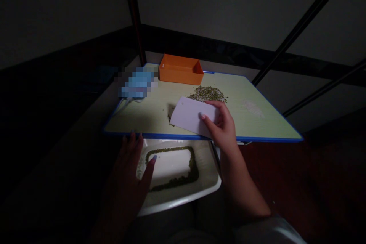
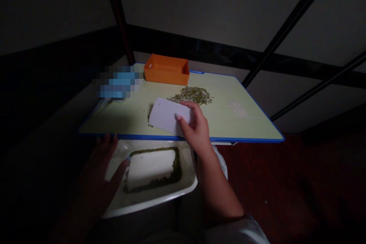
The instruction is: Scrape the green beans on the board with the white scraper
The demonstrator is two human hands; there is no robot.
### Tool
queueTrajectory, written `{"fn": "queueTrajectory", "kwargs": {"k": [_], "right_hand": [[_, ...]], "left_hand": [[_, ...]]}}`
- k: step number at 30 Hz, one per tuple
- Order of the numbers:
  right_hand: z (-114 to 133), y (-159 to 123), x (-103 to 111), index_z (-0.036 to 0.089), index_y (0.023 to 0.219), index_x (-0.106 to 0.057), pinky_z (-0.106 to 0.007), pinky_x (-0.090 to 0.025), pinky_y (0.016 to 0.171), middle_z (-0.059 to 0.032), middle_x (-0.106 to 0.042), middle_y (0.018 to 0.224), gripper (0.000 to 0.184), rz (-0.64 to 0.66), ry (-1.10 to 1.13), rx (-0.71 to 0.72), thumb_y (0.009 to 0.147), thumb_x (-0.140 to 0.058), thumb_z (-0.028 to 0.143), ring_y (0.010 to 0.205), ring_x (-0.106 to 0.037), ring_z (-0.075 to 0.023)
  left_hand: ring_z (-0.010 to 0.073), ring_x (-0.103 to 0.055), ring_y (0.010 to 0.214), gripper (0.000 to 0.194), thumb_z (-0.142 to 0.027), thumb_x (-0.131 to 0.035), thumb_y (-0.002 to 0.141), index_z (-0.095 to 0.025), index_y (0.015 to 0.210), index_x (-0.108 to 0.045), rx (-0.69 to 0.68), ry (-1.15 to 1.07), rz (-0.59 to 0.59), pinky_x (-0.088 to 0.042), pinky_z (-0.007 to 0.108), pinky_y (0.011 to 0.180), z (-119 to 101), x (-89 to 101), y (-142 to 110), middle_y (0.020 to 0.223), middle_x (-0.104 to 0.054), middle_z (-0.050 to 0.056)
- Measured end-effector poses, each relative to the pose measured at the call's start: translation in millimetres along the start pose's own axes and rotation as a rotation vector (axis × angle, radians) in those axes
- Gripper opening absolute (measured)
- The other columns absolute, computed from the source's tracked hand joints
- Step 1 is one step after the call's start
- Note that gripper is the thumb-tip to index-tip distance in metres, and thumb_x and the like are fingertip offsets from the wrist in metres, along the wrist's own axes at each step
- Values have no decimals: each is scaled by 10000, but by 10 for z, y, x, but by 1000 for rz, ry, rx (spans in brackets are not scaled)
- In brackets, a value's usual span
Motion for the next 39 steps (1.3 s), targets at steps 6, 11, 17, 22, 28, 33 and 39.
{"fn": "queueTrajectory", "kwargs": {"k": [6,11,17,22,28,33,39], "right_hand": [[-1,21,-52,289,1146,-575,-411,-512,932,-33,-650,1151,325,51,26,-16,838,-661,230,1064,-610,-227],[-8,54,-90,290,1129,-588,-411,-491,969,-25,-649,1148,321,114,102,-22,831,-665,200,1092,-599,-221],[15,72,-104,295,1112,-600,-424,-477,1001,-19,-650,1157,314,178,156,-29,825,-676,194,1112,-592,-221],[31,55,-98,304,1114,-609,-424,-509,965,-17,-660,1154,316,216,148,-28,822,-685,207,1091,-609,-227],[33,55,24,310,1114,-615,-398,-535,902,-8,-663,1119,327,69,150,-22,811,-692,212,1036,-624,-217],[48,58,223,289,1104,-623,-414,-514,922,-27,-653,1124,304,-143,23,-13,817,-678,210,1053,-612,-225],[177,0,148,285,1145,-596,-416,-524,912,-40,-638,1148,314,-136,-69,40,843,-642,213,1072,-607,-227]], "left_hand": [[265,-196,1499,644,-499,-426,888,-239,1470,-334,14,1,13,-298,509,1200,-3,10,6,1607,-282,78],[267,-201,1497,646,-498,-419,891,-221,1469,-338,15,5,15,-290,515,1202,-3,11,5,1605,-282,93],[267,-213,1492,647,-506,-403,895,-212,1468,-340,-10,13,3,-297,516,1195,0,-1,3,1601,-289,102],[259,-196,1497,644,-507,-405,895,-211,1464,-346,1,14,10,-294,509,1198,5,-3,10,1601,-288,101],[262,-196,1499,639,-493,-412,897,-244,1478,-316,-14,5,-8,-288,534,1199,13,-3,-5,1607,-279,83],[266,-217,1493,643,-494,-427,891,-243,1474,-325,-28,16,-27,-323,517,1187,13,1,-1,1598,-306,83],[262,-214,1493,636,-486,-421,894,-241,1473,-323,-44,18,-31,-331,512,1183,-4,0,9,1599,-302,83]]}}
Point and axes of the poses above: each hand's wrist, its own y-axis towards the middle knuckle, its own x-axis out of the back of the hand, z = x × y, the point moved 7 cm from there along y, towards the middle knuckle
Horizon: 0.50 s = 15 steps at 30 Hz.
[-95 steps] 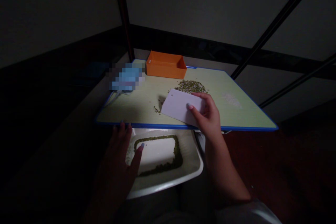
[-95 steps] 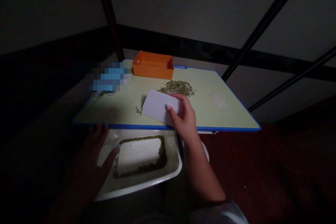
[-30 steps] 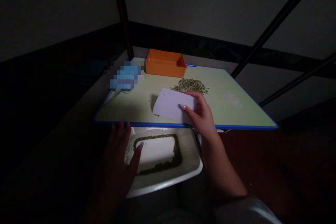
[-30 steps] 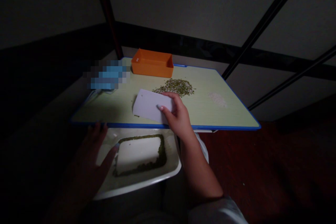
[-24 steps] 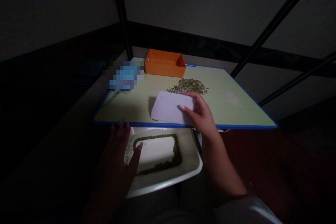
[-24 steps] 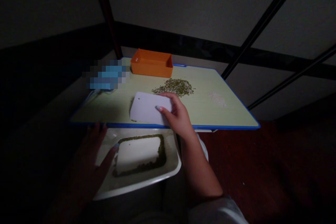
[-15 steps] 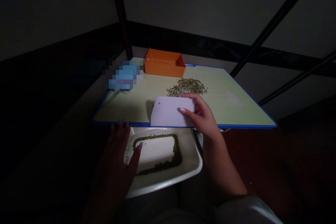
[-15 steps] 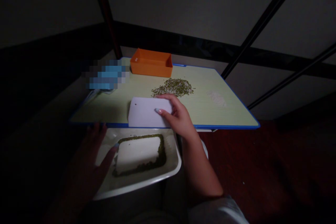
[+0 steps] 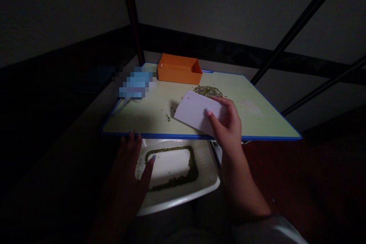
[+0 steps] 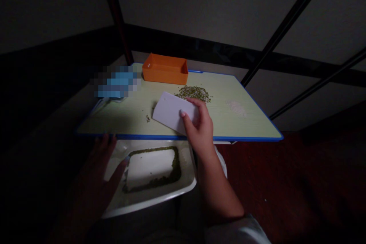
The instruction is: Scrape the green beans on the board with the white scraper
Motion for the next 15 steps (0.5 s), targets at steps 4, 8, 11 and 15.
{"fn": "queueTrajectory", "kwargs": {"k": [4,8,11,15], "right_hand": [[60,-72,-144,286,1169,-578,-391,-544,879,-39,-643,1148,322,57,-2,10,860,-620,206,1051,-621,-216],[65,-98,-203,277,1173,-568,-383,-541,898,-38,-653,1151,318,97,-2,8,866,-608,201,1047,-630,-208],[57,-83,-177,267,1149,-575,-378,-544,886,-41,-658,1140,298,94,-18,4,860,-608,202,1042,-634,-209],[25,-51,-103,257,1131,-583,-364,-550,828,-46,-666,1114,288,55,-70,-14,849,-615,214,990,-643,-208]], "left_hand": [[263,-223,1490,630,-490,-419,896,-240,1468,-332,5,5,2,-334,523,1178,6,8,-1,1596,-307,90],[265,-223,1489,635,-496,-421,894,-248,1471,-324,12,2,14,-338,530,1174,7,10,-3,1601,-296,86],[266,-220,1490,636,-497,-422,893,-243,1468,-330,17,2,14,-334,526,1177,-1,11,-6,1602,-292,89],[264,-215,1491,637,-493,-423,892,-234,1466,-335,14,-16,2,-326,517,1182,-10,18,-6,1602,-293,92]]}}
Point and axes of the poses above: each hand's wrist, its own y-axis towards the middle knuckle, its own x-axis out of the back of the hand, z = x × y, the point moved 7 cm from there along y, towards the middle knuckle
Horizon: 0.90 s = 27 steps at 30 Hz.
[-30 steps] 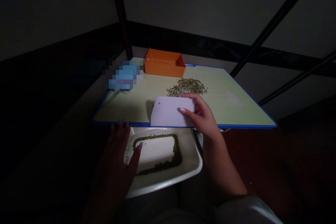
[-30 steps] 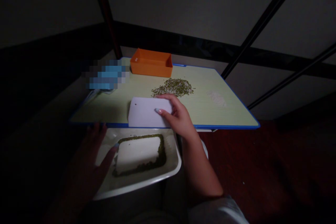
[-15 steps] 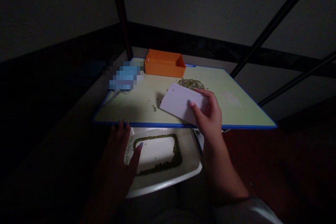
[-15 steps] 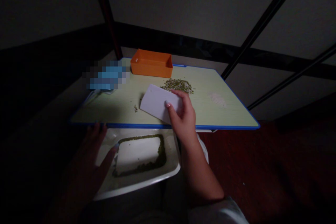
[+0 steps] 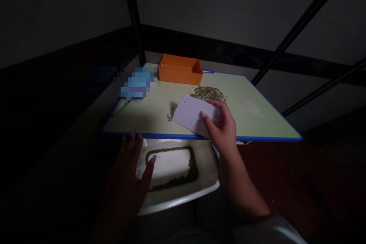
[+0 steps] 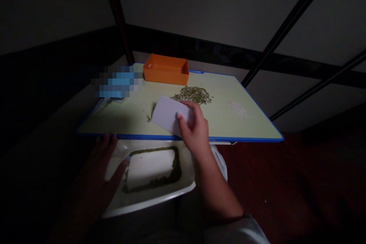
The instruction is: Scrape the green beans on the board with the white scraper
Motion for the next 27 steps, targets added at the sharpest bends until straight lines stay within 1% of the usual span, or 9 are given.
{"fn": "queueTrajectory", "kwargs": {"k": [3,6,11,18,22,27], "right_hand": [[-16,9,35,254,1135,-586,-368,-544,827,-49,-665,1115,295,-25,-33,-1,844,-615,220,989,-640,-211],[-9,3,30,253,1123,-590,-379,-539,852,-47,-664,1110,286,-37,-11,5,840,-618,222,1008,-635,-214],[15,-16,-53,267,1127,-583,-383,-543,851,-47,-663,1112,286,12,58,8,846,-624,228,1021,-632,-217],[-26,-4,-16,261,1117,-586,-378,-557,828,-50,-670,1106,279,-16,21,-5,842,-631,245,989,-646,-215],[-33,-6,-32,271,1129,-576,-384,-558,821,-48,-666,1106,289,-10,11,-9,845,-622,240,982,-647,-217],[-24,-10,-51,268,1124,-579,-399,-545,851,-47,-661,1110,291,-6,40,-6,839,-627,230,1009,-635,-223]], "left_hand": [[268,-231,1487,638,-496,-430,887,-246,1467,-336,8,-11,9,-330,520,1180,11,-8,3,1601,-297,85],[271,-222,1489,635,-489,-433,887,-260,1470,-328,21,-13,4,-320,527,1184,19,-1,4,1601,-300,75],[271,-213,1493,639,-474,-447,885,-283,1479,-308,15,-23,19,-313,525,1192,6,4,2,1604,-300,64],[269,-208,1493,633,-477,-437,890,-262,1474,-317,11,-5,8,-330,514,1184,-9,3,-4,1602,-299,76],[262,-203,1496,631,-473,-435,895,-237,1469,-324,3,-1,6,-320,512,1187,-19,0,-3,1603,-291,94],[262,-203,1497,626,-472,-435,895,-232,1465,-335,0,-4,-2,-313,517,1190,-18,14,-6,1601,-294,100]]}}
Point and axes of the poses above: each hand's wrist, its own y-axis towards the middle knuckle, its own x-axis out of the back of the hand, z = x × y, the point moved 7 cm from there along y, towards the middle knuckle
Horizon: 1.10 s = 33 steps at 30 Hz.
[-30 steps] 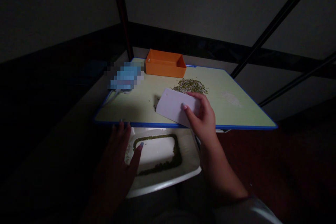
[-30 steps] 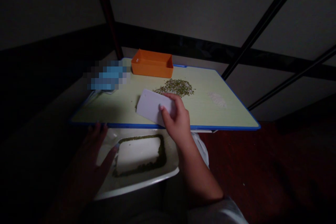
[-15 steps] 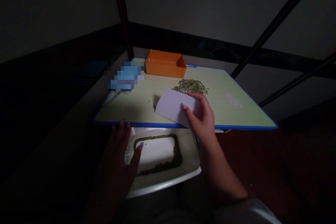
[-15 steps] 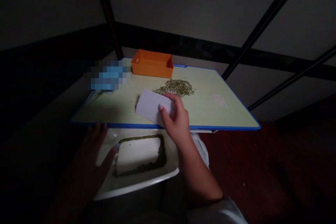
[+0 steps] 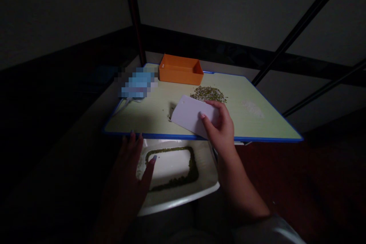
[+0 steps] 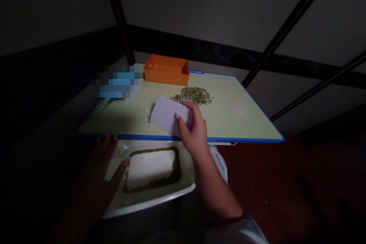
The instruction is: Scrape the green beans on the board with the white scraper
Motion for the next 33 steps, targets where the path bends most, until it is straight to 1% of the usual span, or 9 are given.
{"fn": "queueTrajectory", "kwargs": {"k": [5,12,16,21,27,33], "right_hand": [[6,1,-15,269,1128,-582,-390,-552,846,-45,-659,1108,289,14,5,18,845,-626,228,1014,-633,-218],[-14,-3,-31,279,1150,-580,-392,-557,857,-51,-654,1133,303,-2,6,15,855,-619,226,1020,-633,-219],[-8,3,-50,272,1151,-579,-401,-544,893,-53,-652,1148,300,6,13,30,857,-619,231,1060,-623,-223],[7,5,-57,275,1147,-579,-390,-550,868,-47,-656,1133,298,15,5,30,856,-616,222,1043,-629,-219],[-6,-5,-63,275,1154,-569,-406,-547,891,-51,-656,1141,304,25,13,36,857,-612,227,1050,-631,-224],[2,-11,-54,278,1149,-572,-399,-555,866,-48,-651,1138,296,31,12,44,859,-612,236,1051,-627,-226]], "left_hand": [[270,-212,1493,633,-485,-434,891,-249,1468,-327,10,4,19,-337,519,1177,16,-8,3,1604,-290,89],[272,-208,1495,638,-482,-438,891,-242,1470,-325,-4,16,5,-323,516,1186,13,-17,7,1601,-297,95],[274,-208,1494,638,-481,-436,890,-254,1474,-316,-1,18,7,-324,518,1185,20,-17,0,1602,-295,84],[274,-217,1491,640,-493,-428,891,-240,1470,-328,14,19,25,-338,509,1178,27,-19,0,1604,-289,91],[279,-226,1487,639,-479,-435,891,-288,1484,-291,-1,18,10,-344,523,1174,16,-15,-9,1604,-296,67],[268,-226,1490,639,-477,-444,889,-284,1481,-297,-2,12,-7,-338,520,1178,14,-9,-12,1598,-310,71]]}}
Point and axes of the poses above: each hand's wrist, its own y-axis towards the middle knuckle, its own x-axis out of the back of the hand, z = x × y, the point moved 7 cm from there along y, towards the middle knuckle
